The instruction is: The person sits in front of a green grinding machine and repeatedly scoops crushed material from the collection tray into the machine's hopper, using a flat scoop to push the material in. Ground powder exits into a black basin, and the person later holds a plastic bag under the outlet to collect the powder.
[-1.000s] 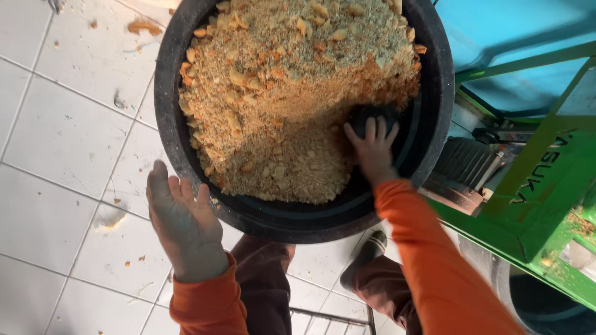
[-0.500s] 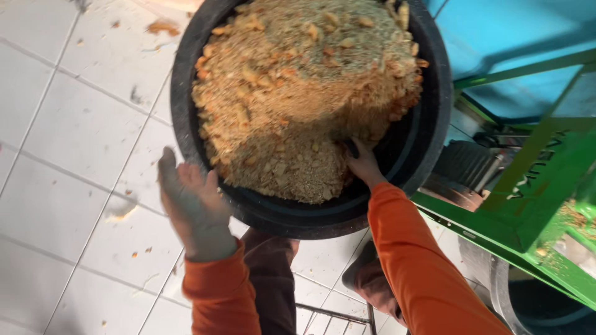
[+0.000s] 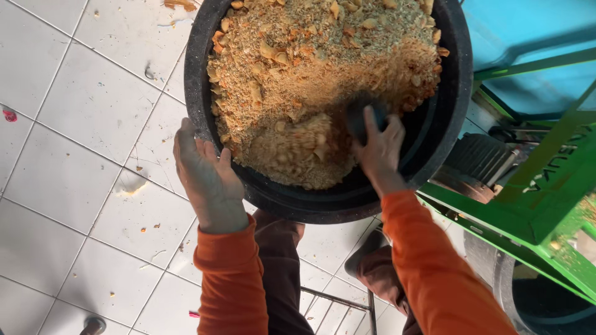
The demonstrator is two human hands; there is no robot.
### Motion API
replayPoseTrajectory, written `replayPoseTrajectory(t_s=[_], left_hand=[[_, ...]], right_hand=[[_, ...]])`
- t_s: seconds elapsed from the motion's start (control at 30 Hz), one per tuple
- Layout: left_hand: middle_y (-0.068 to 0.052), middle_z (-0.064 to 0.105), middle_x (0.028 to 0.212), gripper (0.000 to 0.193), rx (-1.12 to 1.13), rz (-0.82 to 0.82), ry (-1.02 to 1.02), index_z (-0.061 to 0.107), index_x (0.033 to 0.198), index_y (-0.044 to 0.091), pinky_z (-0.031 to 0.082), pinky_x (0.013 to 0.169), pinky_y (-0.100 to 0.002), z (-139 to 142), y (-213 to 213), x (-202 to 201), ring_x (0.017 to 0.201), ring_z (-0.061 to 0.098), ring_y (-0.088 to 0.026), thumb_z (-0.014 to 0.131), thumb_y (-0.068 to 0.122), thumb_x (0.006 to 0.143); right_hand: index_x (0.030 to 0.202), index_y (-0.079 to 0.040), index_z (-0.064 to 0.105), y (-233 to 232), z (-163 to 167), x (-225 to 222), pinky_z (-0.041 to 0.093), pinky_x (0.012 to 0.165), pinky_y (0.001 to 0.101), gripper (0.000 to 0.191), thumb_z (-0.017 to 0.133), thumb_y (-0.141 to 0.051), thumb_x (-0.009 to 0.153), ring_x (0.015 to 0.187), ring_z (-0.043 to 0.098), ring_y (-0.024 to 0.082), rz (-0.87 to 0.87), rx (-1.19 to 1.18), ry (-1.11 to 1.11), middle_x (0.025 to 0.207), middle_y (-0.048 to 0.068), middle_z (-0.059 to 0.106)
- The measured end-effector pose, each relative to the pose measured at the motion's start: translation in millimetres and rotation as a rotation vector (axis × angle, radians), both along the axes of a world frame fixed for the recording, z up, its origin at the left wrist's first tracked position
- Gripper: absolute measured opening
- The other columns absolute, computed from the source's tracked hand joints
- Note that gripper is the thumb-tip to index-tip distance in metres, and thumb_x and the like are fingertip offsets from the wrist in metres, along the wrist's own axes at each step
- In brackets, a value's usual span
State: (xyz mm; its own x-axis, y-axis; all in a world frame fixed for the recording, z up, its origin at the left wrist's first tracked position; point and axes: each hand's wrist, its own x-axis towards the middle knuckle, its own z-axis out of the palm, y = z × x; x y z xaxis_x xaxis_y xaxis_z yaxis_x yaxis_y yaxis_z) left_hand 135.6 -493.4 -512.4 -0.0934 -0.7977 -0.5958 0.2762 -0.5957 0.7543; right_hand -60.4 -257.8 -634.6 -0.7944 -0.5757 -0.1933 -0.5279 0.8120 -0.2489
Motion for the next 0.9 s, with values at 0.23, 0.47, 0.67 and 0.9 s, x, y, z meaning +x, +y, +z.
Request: replayPoseTrajectory(t_s=[0.23, 0.47, 0.67, 0.9], left_hand=[[-0.026, -0.005, 0.169, 0.108, -0.005, 0.016, 0.048, 0.012, 0.163, 0.008, 0.007, 0.124, -0.056, -3, -10, 7, 0.158, -0.002, -0.041, 0.074, 0.048, 0.084], [-0.027, -0.004, 0.17, 0.112, 0.031, 0.022, 0.049, 0.006, 0.162, 0.008, 0.008, 0.125, -0.056, 5, -17, 9, 0.159, -0.002, -0.039, 0.076, 0.047, 0.084], [-0.028, -0.006, 0.168, 0.114, -0.012, -0.011, 0.07, 0.011, 0.163, 0.008, 0.003, 0.123, -0.059, 8, -7, 10, 0.158, -0.004, -0.04, 0.076, 0.05, 0.08], [-0.028, -0.003, 0.169, 0.099, -0.019, -0.055, 0.119, 0.025, 0.161, 0.009, 0.006, 0.122, -0.06, 29, 8, 11, 0.157, -0.003, -0.042, 0.07, 0.051, 0.084]], right_hand=[[0.159, -0.03, 0.032, -25, -37, -5, 0.032, 0.105, 0.0743, 0.082, 0.077, -0.026, 0.091, 0.134, 0.034, 0.055, 0.196, 0.228, 0.164, 0.149, 0.03, 0.027], [0.162, -0.034, 0.019, -36, -16, 4, 0.054, 0.092, 0.0517, 0.087, 0.069, -0.027, 0.091, 0.123, 0.051, 0.048, -0.443, 0.084, -0.677, 0.161, 0.023, 0.021], [0.167, -0.034, 0.024, -16, 20, 14, 0.054, 0.088, 0.0507, 0.087, 0.069, -0.031, 0.093, 0.108, 0.061, 0.043, -0.353, -0.006, -0.64, 0.146, 0.023, 0.042], [0.163, -0.028, 0.034, 13, 59, 52, 0.055, 0.093, 0.0479, 0.08, 0.074, -0.03, 0.094, 0.115, 0.051, 0.039, -0.016, -0.238, -0.171, 0.137, 0.022, 0.035]])
